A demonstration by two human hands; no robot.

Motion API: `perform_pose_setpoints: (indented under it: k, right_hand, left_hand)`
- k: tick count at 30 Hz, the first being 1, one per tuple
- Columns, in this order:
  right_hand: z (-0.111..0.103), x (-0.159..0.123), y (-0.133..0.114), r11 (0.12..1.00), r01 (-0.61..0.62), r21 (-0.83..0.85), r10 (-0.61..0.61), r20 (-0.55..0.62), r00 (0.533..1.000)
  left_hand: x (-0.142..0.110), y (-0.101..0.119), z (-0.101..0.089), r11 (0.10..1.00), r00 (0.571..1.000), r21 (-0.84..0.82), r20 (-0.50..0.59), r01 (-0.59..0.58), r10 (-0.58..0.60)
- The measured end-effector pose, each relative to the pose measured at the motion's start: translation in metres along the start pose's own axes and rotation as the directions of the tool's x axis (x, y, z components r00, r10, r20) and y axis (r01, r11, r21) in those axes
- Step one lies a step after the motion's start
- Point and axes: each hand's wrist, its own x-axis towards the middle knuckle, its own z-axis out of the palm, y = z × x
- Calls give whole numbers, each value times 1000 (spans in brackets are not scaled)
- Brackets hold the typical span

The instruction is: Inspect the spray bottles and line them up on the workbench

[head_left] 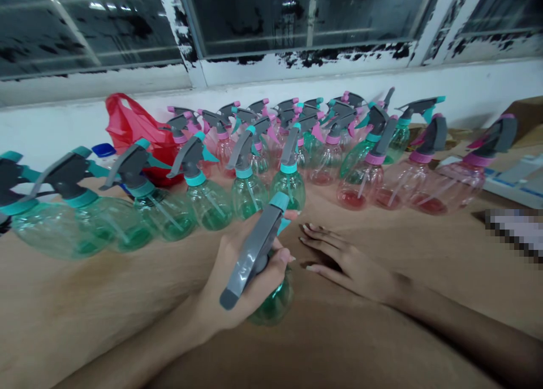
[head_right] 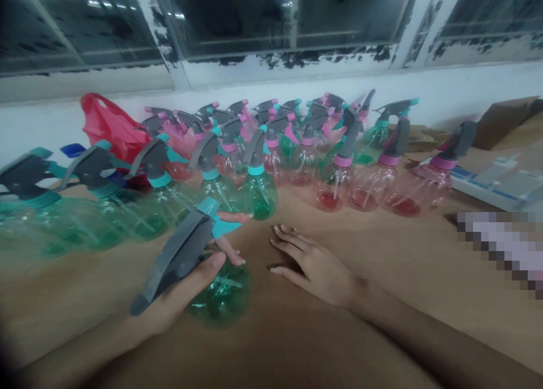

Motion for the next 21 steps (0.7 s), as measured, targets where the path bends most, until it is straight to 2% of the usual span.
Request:
perform_pose_setpoints:
  k: [12,21]
  right_hand:
    - [1,-1,2,999,-26,-32,27,33,999]
    - [-1,-2,2,1000,-18,1,18,12,1000]
  left_hand:
    - [0,0,0,1000,1000,8,-5,-12,12]
    - [1,0,-1,1000,999,2,11,-30,30]
